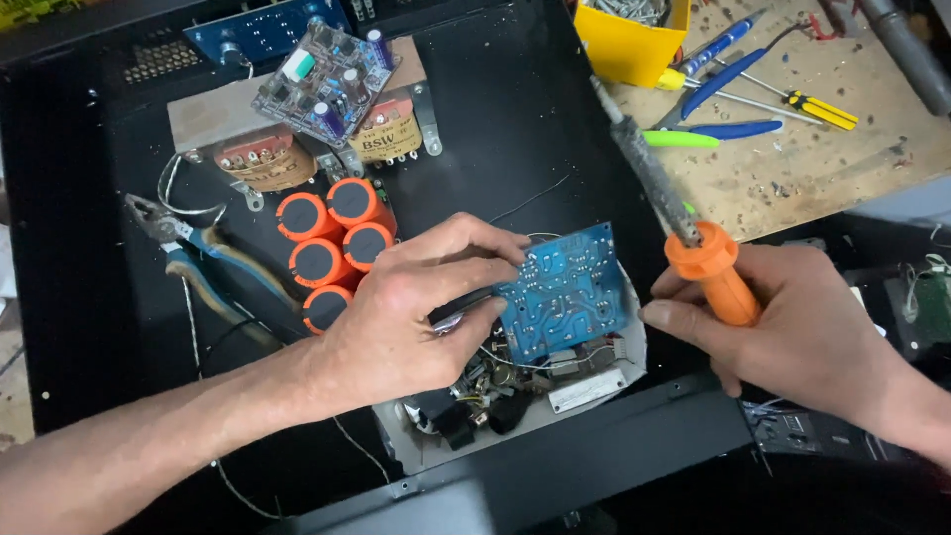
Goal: Soldering components onto a circuit board and trimming wire leads using a soldering iron and wire cutters on a repair bench.
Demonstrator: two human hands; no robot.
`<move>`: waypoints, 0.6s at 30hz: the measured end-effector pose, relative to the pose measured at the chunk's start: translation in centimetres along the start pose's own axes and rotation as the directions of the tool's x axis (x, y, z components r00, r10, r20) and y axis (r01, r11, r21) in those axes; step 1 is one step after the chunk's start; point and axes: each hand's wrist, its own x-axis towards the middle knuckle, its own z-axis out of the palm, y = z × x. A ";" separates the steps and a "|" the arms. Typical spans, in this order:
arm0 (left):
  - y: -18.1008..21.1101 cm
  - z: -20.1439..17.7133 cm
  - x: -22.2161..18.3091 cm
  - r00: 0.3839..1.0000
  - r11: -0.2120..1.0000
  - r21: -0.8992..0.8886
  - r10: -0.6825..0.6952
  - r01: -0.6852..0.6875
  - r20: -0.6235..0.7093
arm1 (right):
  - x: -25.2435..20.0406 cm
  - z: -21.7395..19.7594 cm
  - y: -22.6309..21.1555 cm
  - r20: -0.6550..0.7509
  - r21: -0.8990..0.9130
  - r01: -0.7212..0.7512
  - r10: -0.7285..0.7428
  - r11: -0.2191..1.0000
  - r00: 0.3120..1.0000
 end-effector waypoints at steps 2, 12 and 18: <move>0.0 0.0 0.1 1.000 1.000 0.007 -0.008 0.008 -0.006 | 0.0 0.0 0.4 -0.012 0.005 0.022 -0.022 1.000 1.000; 0.3 0.1 0.1 0.995 0.979 0.187 -0.094 0.084 0.043 | 0.1 -0.2 -0.8 0.016 0.000 -0.028 0.028 1.000 0.999; -0.2 0.2 0.2 0.991 0.976 0.190 -0.119 0.106 0.061 | 0.3 -0.2 -1.9 0.034 0.064 -0.035 0.033 0.997 0.999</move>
